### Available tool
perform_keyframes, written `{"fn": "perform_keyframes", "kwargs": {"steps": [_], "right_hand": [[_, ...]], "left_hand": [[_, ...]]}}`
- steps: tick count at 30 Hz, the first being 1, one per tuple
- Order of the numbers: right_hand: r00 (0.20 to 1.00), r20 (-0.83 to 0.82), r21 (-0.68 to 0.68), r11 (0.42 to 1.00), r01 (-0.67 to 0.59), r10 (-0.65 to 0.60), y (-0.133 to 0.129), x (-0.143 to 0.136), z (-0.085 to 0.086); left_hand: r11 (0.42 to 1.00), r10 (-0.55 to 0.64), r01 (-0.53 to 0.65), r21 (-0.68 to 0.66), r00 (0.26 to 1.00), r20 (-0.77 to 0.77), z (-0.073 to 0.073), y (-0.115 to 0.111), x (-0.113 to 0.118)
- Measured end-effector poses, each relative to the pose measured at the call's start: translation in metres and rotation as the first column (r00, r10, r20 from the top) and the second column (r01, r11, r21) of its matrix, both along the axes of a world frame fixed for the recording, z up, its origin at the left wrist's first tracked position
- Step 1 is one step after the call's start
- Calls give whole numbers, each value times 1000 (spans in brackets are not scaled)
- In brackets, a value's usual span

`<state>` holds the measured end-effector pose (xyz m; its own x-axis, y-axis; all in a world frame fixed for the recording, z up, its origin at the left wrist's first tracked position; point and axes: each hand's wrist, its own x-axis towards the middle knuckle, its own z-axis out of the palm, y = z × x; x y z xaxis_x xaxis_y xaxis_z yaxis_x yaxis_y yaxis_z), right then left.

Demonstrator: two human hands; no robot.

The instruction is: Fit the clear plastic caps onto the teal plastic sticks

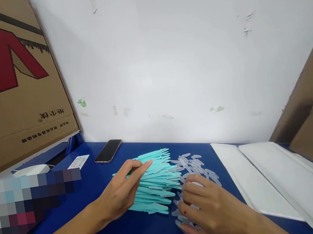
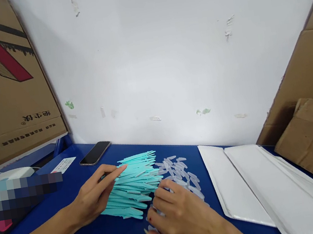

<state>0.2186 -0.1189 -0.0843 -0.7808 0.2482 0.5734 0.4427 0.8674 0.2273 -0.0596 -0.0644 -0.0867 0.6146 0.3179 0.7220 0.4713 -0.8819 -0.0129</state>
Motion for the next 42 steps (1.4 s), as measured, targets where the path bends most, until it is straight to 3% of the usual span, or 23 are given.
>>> {"fn": "perform_keyframes", "kwargs": {"steps": [4, 7, 12, 18, 21, 27, 30, 35, 42], "right_hand": [[994, 110, -11, 1000, 6, -4, -7, -7, -2], [984, 180, -27, 1000, 15, -10, -8, -12, -6], [969, 238, -57, 995, 77, -61, -7, -15, -9], [951, 296, 28, 996, 82, -86, -7, -15, -11], [960, 262, 35, 995, 93, -98, -9, -18, -10], [992, 64, -41, 993, 110, -107, -2, -16, -10], [986, -70, -65, 987, 149, -153, 8, -8, -13], [933, -225, -233, 945, 229, -282, 19, 5, -18], [927, -174, -444, 867, 227, -332, 16, 8, -9]], "left_hand": [[989, 119, -115, 94, 992, -35, -3, 5, -1], [977, 212, -211, 28, 977, -20, -2, 5, 1], [966, 176, -185, -179, 982, -68, -6, 7, 1], [974, 138, -157, -163, 983, -125, -17, 14, 1], [983, 112, -118, -141, 992, -52, -17, 14, 1], [982, 176, -176, -65, 984, -13, -13, 16, 1], [988, 129, -126, -91, 991, 26, -10, 12, 3], [981, 40, -33, -193, 999, 34, -7, 0, 8], [967, -8, 3, -254, 1000, -18, -11, -8, 12]]}}
